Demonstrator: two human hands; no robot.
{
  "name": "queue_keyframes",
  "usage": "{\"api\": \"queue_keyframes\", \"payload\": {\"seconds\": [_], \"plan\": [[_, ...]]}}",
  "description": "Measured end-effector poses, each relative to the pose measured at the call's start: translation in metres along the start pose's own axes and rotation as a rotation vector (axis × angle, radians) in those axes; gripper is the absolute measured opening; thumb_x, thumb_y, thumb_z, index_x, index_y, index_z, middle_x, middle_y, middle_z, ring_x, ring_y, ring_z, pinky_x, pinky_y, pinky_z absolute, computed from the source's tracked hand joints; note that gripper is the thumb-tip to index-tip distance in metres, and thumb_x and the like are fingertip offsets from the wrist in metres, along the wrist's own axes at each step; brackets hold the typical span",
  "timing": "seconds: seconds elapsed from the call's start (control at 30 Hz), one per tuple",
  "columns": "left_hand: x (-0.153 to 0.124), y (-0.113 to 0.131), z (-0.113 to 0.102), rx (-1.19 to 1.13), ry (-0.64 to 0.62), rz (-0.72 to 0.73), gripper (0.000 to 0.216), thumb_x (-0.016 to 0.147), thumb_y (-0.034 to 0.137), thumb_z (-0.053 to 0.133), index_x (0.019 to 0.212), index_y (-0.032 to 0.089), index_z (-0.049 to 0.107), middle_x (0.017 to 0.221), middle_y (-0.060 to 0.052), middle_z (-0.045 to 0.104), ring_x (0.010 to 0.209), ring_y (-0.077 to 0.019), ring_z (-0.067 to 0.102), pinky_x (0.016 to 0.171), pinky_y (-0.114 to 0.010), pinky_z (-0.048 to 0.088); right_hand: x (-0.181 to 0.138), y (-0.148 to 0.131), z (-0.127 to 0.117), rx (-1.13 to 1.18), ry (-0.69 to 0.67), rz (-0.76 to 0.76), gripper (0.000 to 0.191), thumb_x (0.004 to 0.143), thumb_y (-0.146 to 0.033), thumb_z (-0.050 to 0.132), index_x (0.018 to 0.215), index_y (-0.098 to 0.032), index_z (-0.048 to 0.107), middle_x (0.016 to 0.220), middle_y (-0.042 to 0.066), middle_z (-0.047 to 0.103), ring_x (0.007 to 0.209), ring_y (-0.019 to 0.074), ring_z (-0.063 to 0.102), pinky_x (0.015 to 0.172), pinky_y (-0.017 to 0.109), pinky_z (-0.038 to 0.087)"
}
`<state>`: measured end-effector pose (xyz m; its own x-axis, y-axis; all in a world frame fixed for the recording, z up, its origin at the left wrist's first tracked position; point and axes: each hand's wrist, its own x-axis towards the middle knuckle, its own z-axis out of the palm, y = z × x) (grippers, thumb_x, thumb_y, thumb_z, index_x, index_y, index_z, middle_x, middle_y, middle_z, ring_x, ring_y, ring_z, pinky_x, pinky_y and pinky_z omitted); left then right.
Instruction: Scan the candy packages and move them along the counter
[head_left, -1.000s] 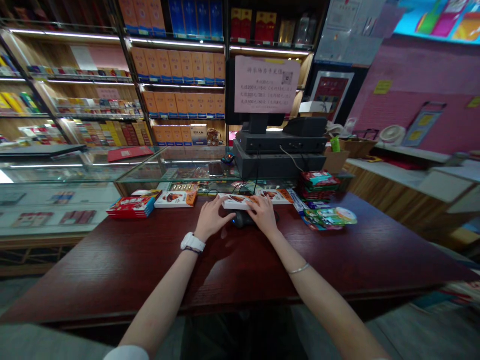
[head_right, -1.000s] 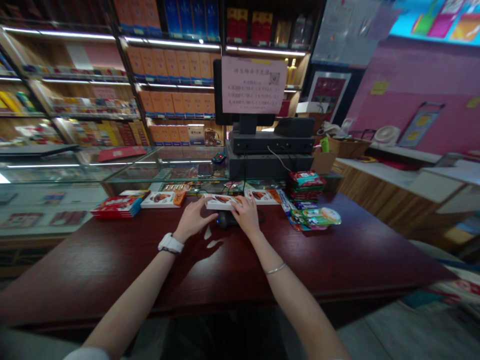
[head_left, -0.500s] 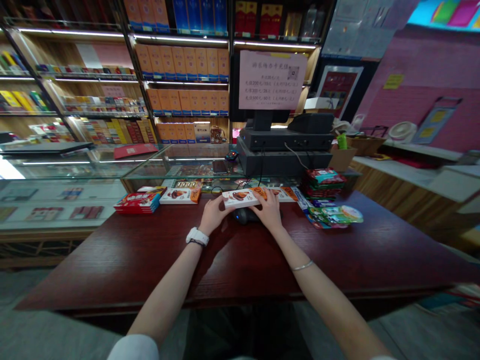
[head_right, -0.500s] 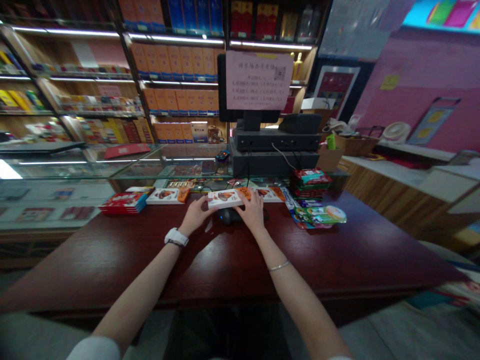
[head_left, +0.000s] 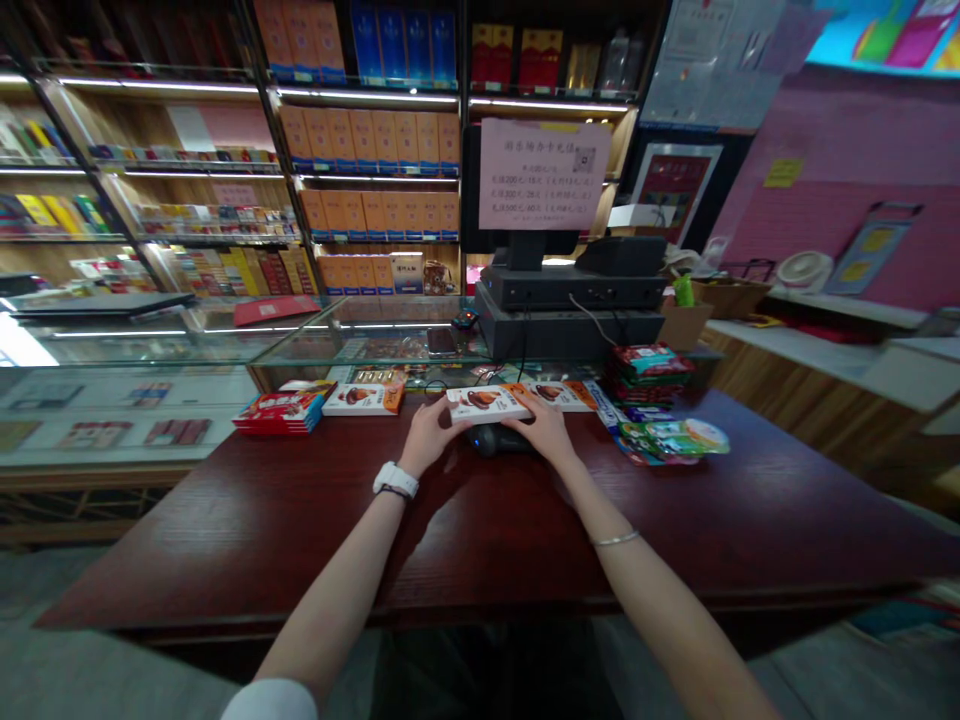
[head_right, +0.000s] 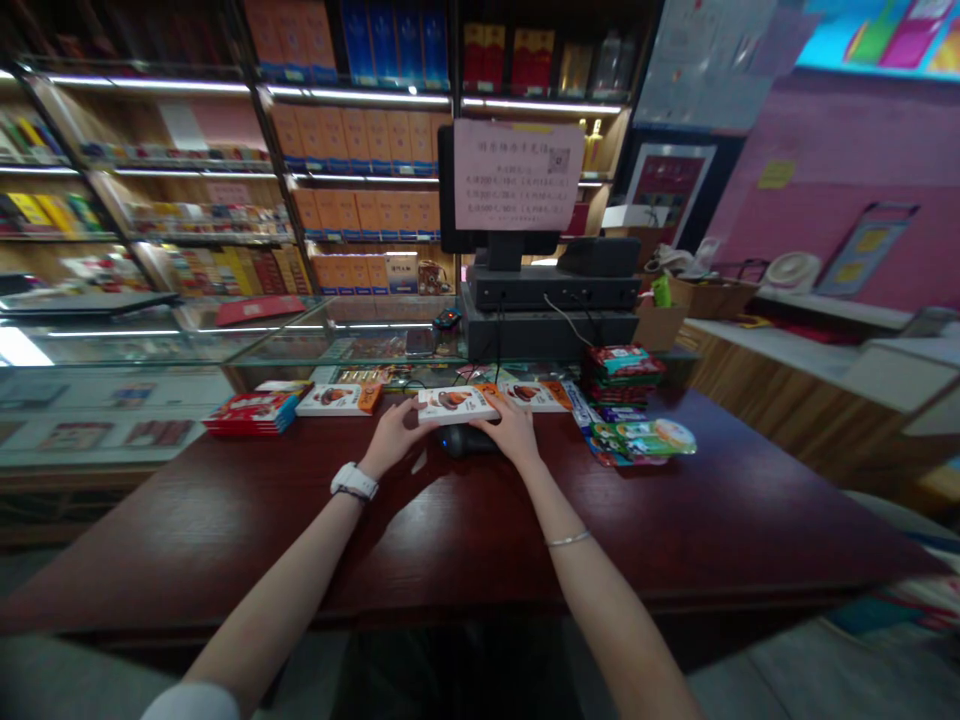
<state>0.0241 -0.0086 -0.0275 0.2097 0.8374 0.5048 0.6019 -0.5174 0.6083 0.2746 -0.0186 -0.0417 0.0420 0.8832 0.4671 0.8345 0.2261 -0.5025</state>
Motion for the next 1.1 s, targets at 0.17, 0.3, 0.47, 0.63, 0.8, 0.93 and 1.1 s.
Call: {"api": "queue_keyframes", "payload": {"seconds": [0.17, 0.3, 0.47, 0.63, 0.8, 0.93, 1.1], "plan": [[0.004, -0.002, -0.007, -0.042, 0.04, 0.007, 0.028, 0.08, 0.032, 0.074, 0.106, 0.024, 0.068, 0.115, -0.006, 0.074, 0.112, -0.0277, 0.066, 0.111, -0.048, 0.041, 0.002, 0.003, 0.009, 0.164, 0.059, -0.067, 0.049, 0.086, -0.042, 0.067, 0.133, -0.028, 0.063, 0.144, 0.009, 0.058, 0.14, 0.0311, 0.047, 0.117, 0.056, 0.031], [0.01, -0.011, -0.024, -0.096, 0.133, -0.001, 0.027, 0.08, 0.028, 0.074, 0.106, 0.024, 0.069, 0.117, -0.006, 0.073, 0.115, -0.0264, 0.064, 0.105, -0.044, 0.045, 0.0, -0.005, 0.016, 0.314, 0.037, -0.127, 0.042, 0.094, -0.032, 0.052, 0.134, -0.027, 0.063, 0.153, 0.009, 0.048, 0.145, 0.0276, 0.04, 0.118, 0.05, 0.031], [0.002, -0.027, -0.051, -0.137, 0.247, -0.017, 0.031, 0.074, 0.03, 0.077, 0.103, 0.023, 0.066, 0.114, -0.007, 0.071, 0.111, -0.0244, 0.065, 0.101, -0.04, 0.048, -0.005, -0.033, 0.021, 0.399, 0.085, -0.151, 0.036, 0.094, -0.034, 0.051, 0.126, -0.026, 0.066, 0.149, 0.01, 0.053, 0.141, 0.027, 0.047, 0.118, 0.053, 0.03], [-0.011, -0.046, -0.084, -0.104, 0.306, -0.117, 0.03, 0.07, 0.033, 0.079, 0.083, 0.023, 0.053, 0.095, -0.003, 0.071, 0.1, -0.0243, 0.068, 0.09, -0.036, 0.05, -0.004, -0.077, 0.034, 0.482, 0.213, -0.145, 0.016, 0.087, -0.036, 0.06, 0.095, -0.023, 0.064, 0.132, 0.013, 0.066, 0.131, 0.0289, 0.056, 0.114, 0.055, 0.036], [-0.012, -0.062, -0.116, -0.042, 0.325, -0.109, 0.026, 0.077, 0.028, 0.069, 0.068, 0.023, 0.046, 0.088, -0.003, 0.071, 0.105, -0.0244, 0.065, 0.096, -0.037, 0.047, -0.004, -0.131, 0.06, 0.554, 0.182, -0.243, 0.005, 0.085, -0.023, 0.053, 0.083, -0.023, 0.057, 0.146, 0.016, 0.054, 0.146, 0.0277, 0.038, 0.114, 0.05, 0.035], [-0.012, -0.075, -0.129, -0.004, 0.359, -0.104, 0.02, 0.075, 0.018, 0.063, 0.067, 0.024, 0.046, 0.094, -0.004, 0.072, 0.11, -0.024, 0.063, 0.1, -0.038, 0.044, -0.006, -0.169, 0.084, 0.538, 0.121, -0.264, 0.005, 0.083, -0.021, 0.054, 0.083, -0.022, 0.059, 0.164, 0.013, 0.025, 0.15, 0.0292, 0.03, 0.116, 0.05, 0.031], [-0.014, -0.093, -0.134, 0.049, 0.446, -0.103, 0.019, 0.068, 0.011, 0.059, 0.063, 0.024, 0.046, 0.109, -0.006, 0.071, 0.125, -0.0263, 0.056, 0.108, -0.041, 0.038, -0.004, -0.195, 0.117, 0.486, 0.106, -0.248, 0.017, 0.083, -0.019, 0.053, 0.094, -0.02, 0.066, 0.166, 0.01, 0.021, 0.148, 0.0297, 0.032, 0.119, 0.051, 0.026]]}}
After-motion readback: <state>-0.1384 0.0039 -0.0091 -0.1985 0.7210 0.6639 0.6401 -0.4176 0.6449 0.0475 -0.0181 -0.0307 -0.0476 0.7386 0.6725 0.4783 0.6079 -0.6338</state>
